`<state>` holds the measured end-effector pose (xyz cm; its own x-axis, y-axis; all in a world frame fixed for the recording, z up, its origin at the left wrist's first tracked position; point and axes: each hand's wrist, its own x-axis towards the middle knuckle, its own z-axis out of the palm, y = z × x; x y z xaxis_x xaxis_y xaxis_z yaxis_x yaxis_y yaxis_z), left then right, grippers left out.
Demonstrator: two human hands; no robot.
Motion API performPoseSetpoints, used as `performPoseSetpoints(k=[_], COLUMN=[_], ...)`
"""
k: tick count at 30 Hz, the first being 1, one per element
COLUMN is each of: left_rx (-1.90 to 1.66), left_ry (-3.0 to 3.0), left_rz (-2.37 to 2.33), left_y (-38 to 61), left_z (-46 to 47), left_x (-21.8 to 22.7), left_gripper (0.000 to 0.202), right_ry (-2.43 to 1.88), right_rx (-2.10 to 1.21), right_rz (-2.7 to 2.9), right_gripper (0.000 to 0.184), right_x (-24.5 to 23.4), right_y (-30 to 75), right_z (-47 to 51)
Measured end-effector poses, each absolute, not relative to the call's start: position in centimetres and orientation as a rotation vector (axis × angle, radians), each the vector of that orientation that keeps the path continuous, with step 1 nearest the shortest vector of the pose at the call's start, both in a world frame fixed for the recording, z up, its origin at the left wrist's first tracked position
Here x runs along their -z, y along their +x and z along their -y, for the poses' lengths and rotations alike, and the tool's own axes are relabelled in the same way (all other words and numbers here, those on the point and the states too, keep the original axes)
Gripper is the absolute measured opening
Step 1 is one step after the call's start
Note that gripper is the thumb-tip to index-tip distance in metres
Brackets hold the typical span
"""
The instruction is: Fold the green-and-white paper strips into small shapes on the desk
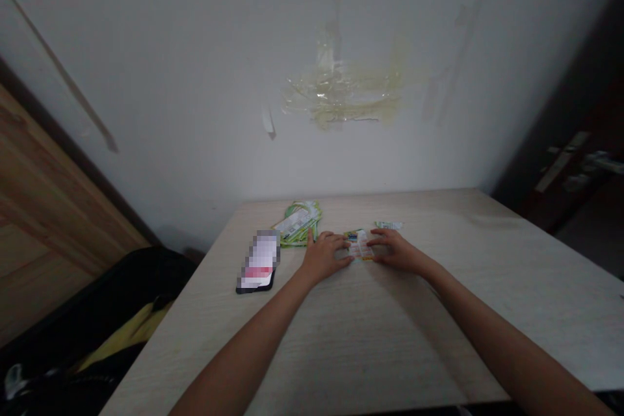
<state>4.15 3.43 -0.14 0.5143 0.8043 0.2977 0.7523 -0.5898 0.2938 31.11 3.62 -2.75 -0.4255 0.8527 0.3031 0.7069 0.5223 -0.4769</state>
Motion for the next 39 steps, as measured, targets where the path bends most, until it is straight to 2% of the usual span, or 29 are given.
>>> performPoseSetpoints(k=[6, 15, 39], left_rx=[-0.636, -0.603, -0.620], left_ry=[2.630, 2.617, 2.641], left_rz=[-1.338, -1.349, -1.335], left_y=[4.2, 4.2, 4.1], left_z=[-3.4, -3.5, -3.6], left_x=[0.2, 0.3, 0.4], left_gripper=[0.032, 0.033, 0.034], right_ry=[-1.285, -1.373, -1.758], right_rx=[-0.358, -0.139, 0.044], right_rz=[2.202, 2.183, 2.223], right_gripper=[0.023, 0.020, 0.046], right_x=[2.9, 2.7, 1.0], right_y=[30.8, 29.8, 27.9], right_z=[-3.7, -4.2, -3.4])
